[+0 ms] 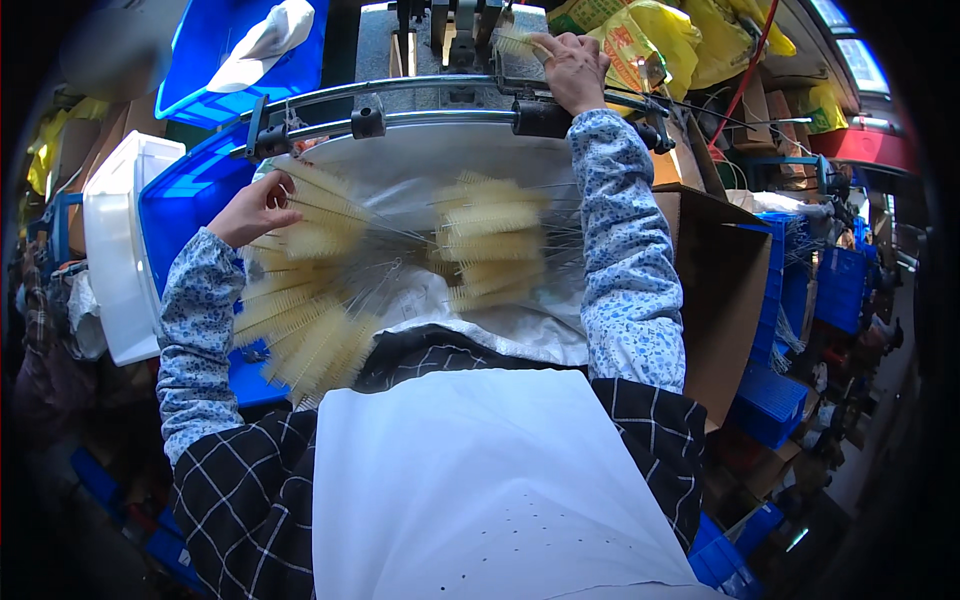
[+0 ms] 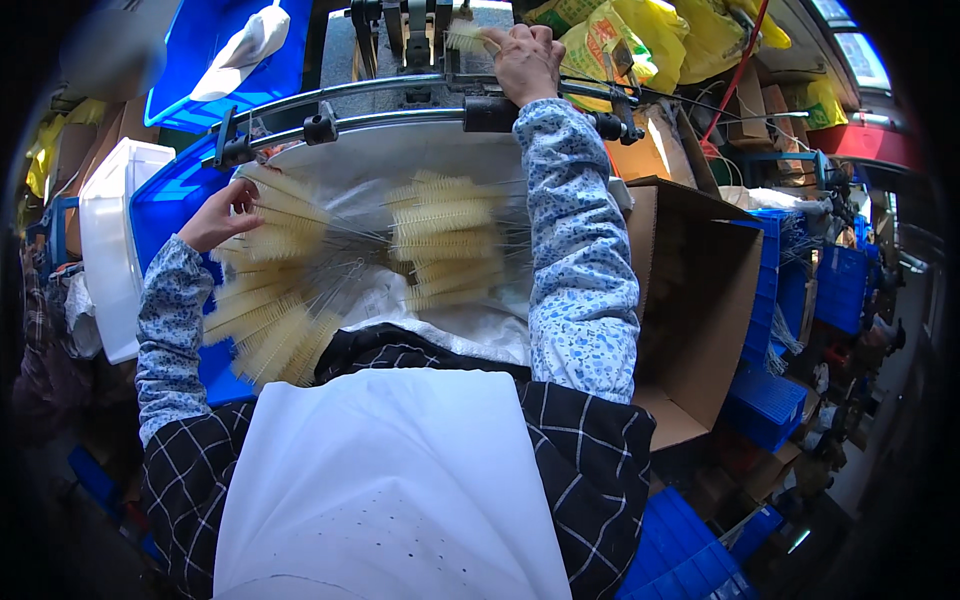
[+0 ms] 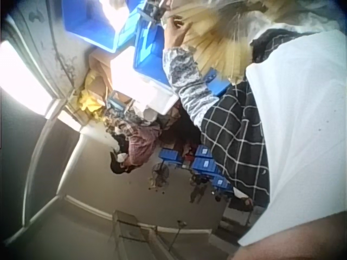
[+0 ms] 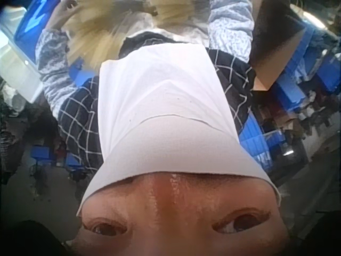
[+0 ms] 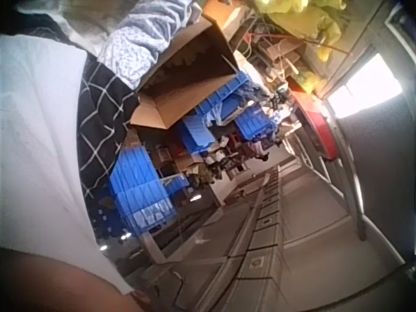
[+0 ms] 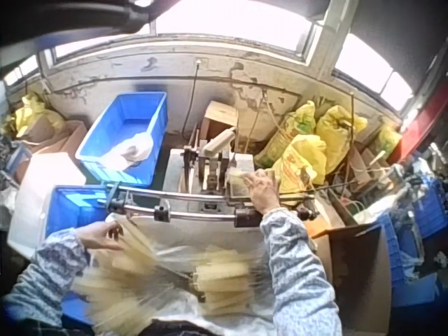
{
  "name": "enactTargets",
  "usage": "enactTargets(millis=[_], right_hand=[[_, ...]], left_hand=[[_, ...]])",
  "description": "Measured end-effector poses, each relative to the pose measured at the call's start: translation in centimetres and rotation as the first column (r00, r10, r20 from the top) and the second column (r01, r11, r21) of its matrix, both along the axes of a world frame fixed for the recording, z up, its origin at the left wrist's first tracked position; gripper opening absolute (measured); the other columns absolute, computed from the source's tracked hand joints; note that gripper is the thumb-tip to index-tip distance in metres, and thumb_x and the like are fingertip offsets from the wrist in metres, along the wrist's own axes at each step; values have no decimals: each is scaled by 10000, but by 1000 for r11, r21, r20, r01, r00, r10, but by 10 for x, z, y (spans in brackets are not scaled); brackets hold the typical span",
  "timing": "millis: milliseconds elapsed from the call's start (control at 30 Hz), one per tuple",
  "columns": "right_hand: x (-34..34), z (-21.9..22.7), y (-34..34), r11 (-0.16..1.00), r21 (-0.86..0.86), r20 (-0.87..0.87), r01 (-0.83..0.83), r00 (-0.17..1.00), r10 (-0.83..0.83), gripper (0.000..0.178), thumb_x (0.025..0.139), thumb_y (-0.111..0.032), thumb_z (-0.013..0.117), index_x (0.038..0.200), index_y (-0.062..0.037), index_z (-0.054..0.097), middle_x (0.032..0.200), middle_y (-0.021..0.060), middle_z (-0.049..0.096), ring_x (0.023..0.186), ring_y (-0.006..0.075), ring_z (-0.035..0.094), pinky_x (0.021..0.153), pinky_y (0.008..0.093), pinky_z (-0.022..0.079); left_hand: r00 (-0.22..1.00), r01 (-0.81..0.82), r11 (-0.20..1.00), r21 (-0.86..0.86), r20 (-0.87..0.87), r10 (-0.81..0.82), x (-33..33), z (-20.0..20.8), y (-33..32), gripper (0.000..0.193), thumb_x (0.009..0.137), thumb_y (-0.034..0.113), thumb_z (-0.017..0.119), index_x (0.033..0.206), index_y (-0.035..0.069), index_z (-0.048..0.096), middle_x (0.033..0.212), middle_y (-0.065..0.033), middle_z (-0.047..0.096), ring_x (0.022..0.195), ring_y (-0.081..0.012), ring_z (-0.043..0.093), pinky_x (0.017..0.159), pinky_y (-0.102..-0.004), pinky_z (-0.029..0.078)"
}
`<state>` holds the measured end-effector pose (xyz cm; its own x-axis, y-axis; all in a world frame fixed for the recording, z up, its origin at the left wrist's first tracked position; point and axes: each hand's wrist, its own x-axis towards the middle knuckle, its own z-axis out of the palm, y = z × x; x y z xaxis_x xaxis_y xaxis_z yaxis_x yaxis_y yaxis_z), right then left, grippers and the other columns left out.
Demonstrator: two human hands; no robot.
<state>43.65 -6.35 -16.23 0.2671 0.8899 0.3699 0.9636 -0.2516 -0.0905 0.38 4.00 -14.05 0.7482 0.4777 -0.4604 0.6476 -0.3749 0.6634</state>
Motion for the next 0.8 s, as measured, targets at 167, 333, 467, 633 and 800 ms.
enactTargets(millis=[167, 333, 467, 633, 800], right_hand=[[19, -13, 15, 994, -90, 87, -55, 994, 63, 361, 820, -173, 457, 1138, -338, 506, 1088, 6, 500, 1070, 206, 379, 917, 405, 207], [26, -13, -4, 996, 83, 115, 44, 992, -54, 448, 783, -281, 523, 1218, -237, 425, 1147, 29, 456, 1109, 241, 357, 895, 468, 244], [29, 5, -44, 943, -39, 68, 330, 943, -327, 488, 761, -340, 540, 1206, -165, 443, 1184, 54, 458, 1118, 268, 362, 885, 473, 271], [34, -3, -42, 977, 8, -102, 215, 972, -213, 416, 765, -323, 532, 1140, -143, 518, 1109, 66, 538, 1035, 265, 469, 885, 438, 295], [31, -9, -32, 983, 41, -188, 182, 967, -171, 403, 770, -298, 521, 1136, -127, 522, 1092, 76, 538, 1007, 249, 504, 867, 439, 310]], left_hand=[[1000, 17, 995, -102, -12, -19, 14, 5, -1, 298, 737, 155, 651, 882, 46, 415, 736, -3, 407, 647, -97, 384, 583, -230, 360], [999, -24, 977, -210, -33, 17, 24, 21, -12, 260, 751, 95, 604, 900, 71, 391, 717, 12, 410, 633, -60, 379, 546, -187, 338], [972, -96, 928, -360, 166, 165, 15, 20, -5, 210, 752, 77, 554, 899, 95, 406, 750, 28, 446, 665, -43, 424, 568, -169, 357], [887, -135, 941, -309, 385, 254, 3, 61, 5, 281, 755, 105, 596, 988, 94, 440, 852, -22, 485, 823, -86, 502, 784, -206, 423], [866, -210, 967, -144, 432, 253, -16, 97, 9, 308, 763, 204, 606, 1013, 101, 458, 848, -9, 482, 735, -61, 452, 661, -182, 374]])
